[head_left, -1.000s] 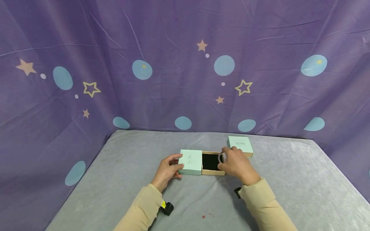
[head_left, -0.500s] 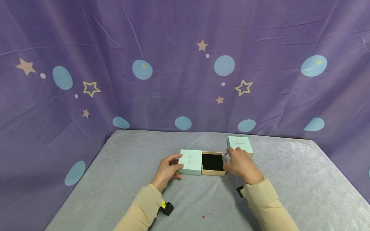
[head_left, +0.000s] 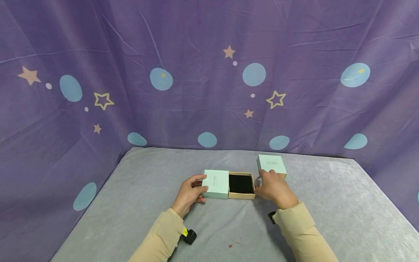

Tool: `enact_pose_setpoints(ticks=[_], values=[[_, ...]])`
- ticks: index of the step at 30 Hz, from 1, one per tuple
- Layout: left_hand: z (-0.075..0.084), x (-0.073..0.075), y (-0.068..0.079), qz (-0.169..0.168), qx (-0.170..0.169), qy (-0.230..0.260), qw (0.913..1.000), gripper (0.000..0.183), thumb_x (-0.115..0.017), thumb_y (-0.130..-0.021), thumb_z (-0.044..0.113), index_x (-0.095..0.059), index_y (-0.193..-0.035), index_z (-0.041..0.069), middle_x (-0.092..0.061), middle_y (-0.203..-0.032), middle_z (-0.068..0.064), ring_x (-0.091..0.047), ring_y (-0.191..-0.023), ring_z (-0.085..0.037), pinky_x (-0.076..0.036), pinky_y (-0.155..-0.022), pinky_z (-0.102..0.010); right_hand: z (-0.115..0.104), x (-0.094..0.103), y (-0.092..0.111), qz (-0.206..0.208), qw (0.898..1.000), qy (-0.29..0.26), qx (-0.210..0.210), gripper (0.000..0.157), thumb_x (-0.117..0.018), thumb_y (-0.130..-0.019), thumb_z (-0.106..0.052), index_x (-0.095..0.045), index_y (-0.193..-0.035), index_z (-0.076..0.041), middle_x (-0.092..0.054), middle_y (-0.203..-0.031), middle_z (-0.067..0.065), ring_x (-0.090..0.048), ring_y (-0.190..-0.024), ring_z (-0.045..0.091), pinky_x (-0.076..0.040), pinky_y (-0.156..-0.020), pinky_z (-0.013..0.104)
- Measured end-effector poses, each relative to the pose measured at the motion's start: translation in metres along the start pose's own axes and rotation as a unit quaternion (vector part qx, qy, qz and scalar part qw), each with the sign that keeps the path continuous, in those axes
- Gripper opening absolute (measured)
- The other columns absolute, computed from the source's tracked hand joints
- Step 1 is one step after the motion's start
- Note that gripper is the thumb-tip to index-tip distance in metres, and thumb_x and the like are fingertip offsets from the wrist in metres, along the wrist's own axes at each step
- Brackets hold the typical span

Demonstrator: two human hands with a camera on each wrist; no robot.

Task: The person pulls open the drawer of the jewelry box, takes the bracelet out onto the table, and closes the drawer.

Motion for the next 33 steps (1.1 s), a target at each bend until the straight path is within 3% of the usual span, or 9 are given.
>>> enact_pose_setpoints(ticks=[10, 21, 33], values=[[0.001, 0.0, 0.0, 0.004, 0.004, -0.006, 1.0, 0.046, -0.071, -0.083, 0.001, -0.061, -0.126, 0.009, -0.05, -0.112, -0.019, -0.046, -0.056, -0.014, -0.058, -0.053, -0.033, 0.007, -0.002, 0.0, 0.007, 1.0, 0.005, 0.013, 0.045, -0.079, -0.065, -0.018, -0.062, -0.102, 0.001, -0.061, -0.093, 0.02, -0.059, -0.089, 0.036, -0.051, -0.071, 0.049], [0.0, 0.0, 0.0, 0.006, 0.003, -0.008, 0.9999, 0.046, -0.071, -0.082, 0.0, -0.061, -0.126, 0.009, -0.051, -0.111, -0.019, -0.046, -0.056, -0.014, -0.058, -0.053, -0.033, 0.012, -0.01, -0.002, -0.006, 1.0, -0.004, 0.013, 0.056, -0.078, -0.065, -0.015, -0.06, -0.114, 0.005, -0.063, -0.11, 0.022, -0.059, -0.101, 0.039, -0.05, -0.084, 0.051], [0.002, 0.0, 0.002, -0.002, -0.001, -0.005, 1.0, 0.047, -0.071, -0.084, 0.002, -0.059, -0.129, 0.009, -0.05, -0.113, -0.019, -0.045, -0.055, -0.015, -0.057, -0.052, -0.035, 0.009, -0.014, -0.003, -0.019, 1.0, -0.008, 0.021, 0.049, -0.084, -0.065, -0.016, -0.063, -0.106, 0.002, -0.062, -0.104, 0.016, -0.058, -0.085, 0.028, -0.051, -0.072, 0.045]])
Point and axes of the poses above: each hand's wrist, its own y-axis away from the middle knuckle, its own x-axis out of the back of the hand, z = x × y, the point moved 1 cm from there along -y, towards the middle knuckle
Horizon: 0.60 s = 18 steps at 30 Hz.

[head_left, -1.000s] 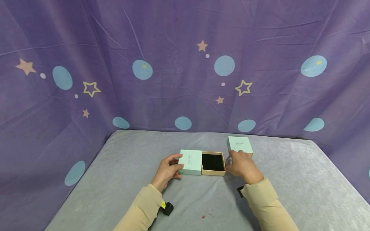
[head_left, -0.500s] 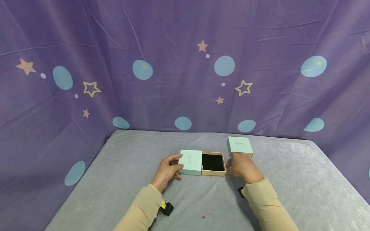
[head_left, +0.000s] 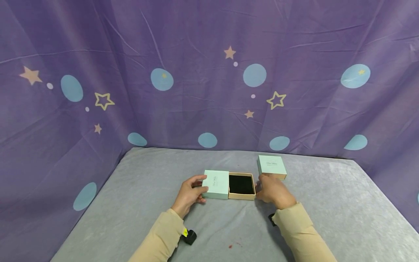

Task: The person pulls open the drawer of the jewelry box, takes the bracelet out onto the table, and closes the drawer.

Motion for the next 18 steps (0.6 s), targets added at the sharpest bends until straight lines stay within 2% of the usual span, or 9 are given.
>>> enact_pose_setpoints(ticks=[9, 18], values=[[-0.0012, -0.0005, -0.0015, 0.003, 0.0, 0.0, 1.0, 0.046, -0.071, -0.083, 0.002, -0.06, -0.127, 0.009, -0.051, -0.111, -0.019, -0.046, -0.054, -0.014, -0.057, -0.052, -0.034, 0.0013, -0.0026, -0.0011, -0.015, 1.0, 0.018, -0.002, 0.029, -0.076, -0.068, -0.011, -0.062, -0.093, -0.006, -0.06, -0.093, 0.008, -0.052, -0.075, 0.022, -0.048, -0.063, 0.04], [-0.0011, -0.0006, -0.0016, 0.004, 0.003, 0.001, 1.0, 0.046, -0.071, -0.083, 0.001, -0.06, -0.127, 0.009, -0.051, -0.111, -0.019, -0.046, -0.055, -0.014, -0.057, -0.052, -0.033, 0.0026, -0.0017, -0.0008, -0.03, 0.998, 0.044, -0.017, 0.033, -0.078, -0.07, -0.019, -0.065, -0.098, -0.009, -0.064, -0.102, 0.011, -0.058, -0.086, 0.024, -0.05, -0.066, 0.046]])
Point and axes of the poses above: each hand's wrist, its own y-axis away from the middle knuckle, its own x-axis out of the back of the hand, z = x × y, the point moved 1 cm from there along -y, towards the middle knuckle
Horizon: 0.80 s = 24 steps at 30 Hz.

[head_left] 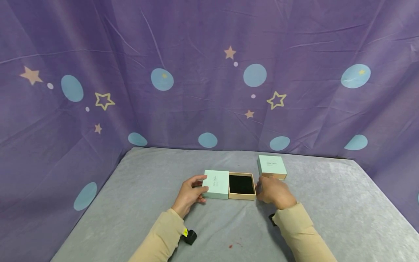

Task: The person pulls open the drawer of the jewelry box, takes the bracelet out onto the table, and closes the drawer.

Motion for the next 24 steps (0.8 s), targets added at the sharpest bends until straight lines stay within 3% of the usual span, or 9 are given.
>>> enact_pose_setpoints(ticks=[9, 13, 16, 20, 24], values=[[-0.001, 0.0, -0.001, -0.002, -0.001, 0.0, 1.0, 0.046, -0.071, -0.083, 0.001, -0.06, -0.127, 0.009, -0.051, -0.11, -0.019, -0.046, -0.055, -0.014, -0.057, -0.052, -0.033, -0.001, 0.006, 0.003, 0.011, 1.0, 0.005, -0.002, 0.038, -0.075, -0.07, -0.02, -0.065, -0.104, -0.008, -0.064, -0.108, 0.011, -0.059, -0.094, 0.027, -0.051, -0.071, 0.052], [-0.002, 0.0, -0.001, -0.001, -0.003, 0.0, 1.0, 0.045, -0.07, -0.083, 0.001, -0.06, -0.126, 0.008, -0.05, -0.11, -0.019, -0.045, -0.055, -0.014, -0.057, -0.052, -0.032, -0.004, 0.01, 0.005, 0.026, 1.0, 0.002, 0.011, 0.046, -0.072, -0.073, -0.02, -0.063, -0.116, -0.004, -0.063, -0.115, 0.013, -0.059, -0.104, 0.032, -0.05, -0.08, 0.055], [-0.001, 0.0, -0.001, 0.0, -0.003, 0.001, 1.0, 0.045, -0.07, -0.083, 0.0, -0.061, -0.126, 0.008, -0.05, -0.11, -0.019, -0.045, -0.055, -0.014, -0.057, -0.051, -0.032, -0.009, 0.012, 0.005, 0.035, 0.999, 0.004, 0.03, 0.034, -0.067, -0.079, -0.017, -0.065, -0.11, -0.003, -0.065, -0.108, 0.012, -0.06, -0.097, 0.031, -0.051, -0.076, 0.049], [-0.001, 0.0, 0.0, -0.001, -0.002, 0.001, 1.0, 0.045, -0.07, -0.083, 0.001, -0.06, -0.126, 0.008, -0.05, -0.11, -0.019, -0.045, -0.055, -0.014, -0.057, -0.052, -0.032, -0.013, 0.012, 0.003, 0.045, 0.998, 0.012, 0.045, 0.006, -0.06, -0.084, -0.012, -0.062, -0.088, -0.007, -0.062, -0.086, 0.007, -0.055, -0.076, 0.023, -0.045, -0.062, 0.041], [0.001, 0.0, 0.001, -0.004, -0.002, 0.002, 1.0, 0.046, -0.071, -0.083, 0.001, -0.06, -0.127, 0.008, -0.05, -0.111, -0.019, -0.045, -0.055, -0.014, -0.057, -0.052, -0.033, -0.015, 0.011, 0.003, 0.049, 0.998, 0.01, 0.047, 0.006, -0.06, -0.084, -0.009, -0.058, -0.079, -0.01, -0.058, -0.077, 0.004, -0.051, -0.07, 0.021, -0.042, -0.059, 0.039]])
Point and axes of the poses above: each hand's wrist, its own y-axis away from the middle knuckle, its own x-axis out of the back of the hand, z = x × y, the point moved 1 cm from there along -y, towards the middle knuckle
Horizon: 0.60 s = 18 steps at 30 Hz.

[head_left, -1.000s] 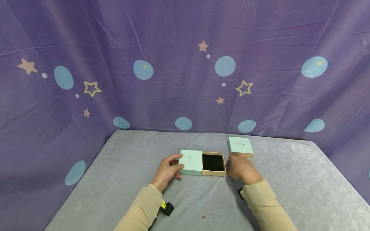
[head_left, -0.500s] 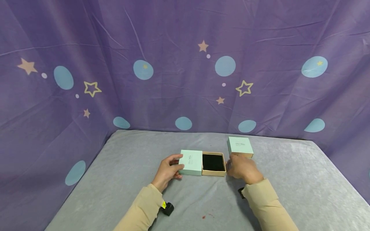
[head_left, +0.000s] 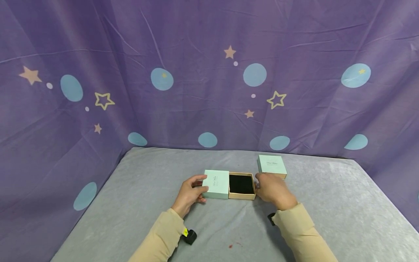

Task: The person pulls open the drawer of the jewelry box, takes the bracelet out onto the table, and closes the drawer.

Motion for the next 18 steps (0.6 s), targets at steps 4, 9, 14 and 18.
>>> enact_pose_setpoints(ticks=[4, 9, 14, 18], values=[[0.0008, -0.0001, 0.0008, -0.003, -0.001, 0.001, 1.0, 0.046, -0.071, -0.083, 0.002, -0.06, -0.128, 0.008, -0.05, -0.111, -0.019, -0.045, -0.055, -0.014, -0.057, -0.052, -0.034, -0.0013, -0.0015, -0.0003, -0.003, 1.0, -0.003, 0.002, 0.014, -0.059, -0.085, -0.007, -0.054, -0.074, -0.012, -0.054, -0.073, 0.003, -0.049, -0.069, 0.021, -0.041, -0.057, 0.036], [0.0007, -0.0007, 0.0001, -0.001, -0.002, 0.0, 1.0, 0.046, -0.071, -0.083, 0.002, -0.06, -0.127, 0.009, -0.051, -0.109, -0.018, -0.045, -0.054, -0.014, -0.057, -0.052, -0.034, -0.0029, -0.0037, -0.0005, -0.015, 1.0, 0.003, -0.001, 0.014, -0.059, -0.087, -0.007, -0.055, -0.075, -0.013, -0.052, -0.073, 0.003, -0.049, -0.072, 0.02, -0.041, -0.058, 0.036], [-0.0003, -0.0001, -0.0007, -0.001, -0.003, -0.002, 1.0, 0.046, -0.071, -0.083, 0.002, -0.06, -0.127, 0.009, -0.051, -0.11, -0.019, -0.046, -0.054, -0.014, -0.057, -0.051, -0.034, -0.0038, -0.0057, -0.0015, -0.021, 1.0, 0.005, -0.006, 0.007, -0.062, -0.085, -0.006, -0.059, -0.082, -0.011, -0.054, -0.076, 0.003, -0.051, -0.074, 0.021, -0.043, -0.059, 0.037], [0.0087, -0.0006, 0.0063, -0.007, -0.001, -0.008, 0.9999, 0.047, -0.068, -0.085, 0.0, -0.057, -0.13, 0.005, -0.05, -0.111, -0.021, -0.046, -0.055, -0.015, -0.058, -0.054, -0.037, -0.0044, -0.0061, -0.0024, -0.024, 1.0, 0.005, -0.008, 0.008, -0.064, -0.082, -0.005, -0.061, -0.085, -0.012, -0.054, -0.077, 0.002, -0.051, -0.075, 0.021, -0.043, -0.059, 0.037]])
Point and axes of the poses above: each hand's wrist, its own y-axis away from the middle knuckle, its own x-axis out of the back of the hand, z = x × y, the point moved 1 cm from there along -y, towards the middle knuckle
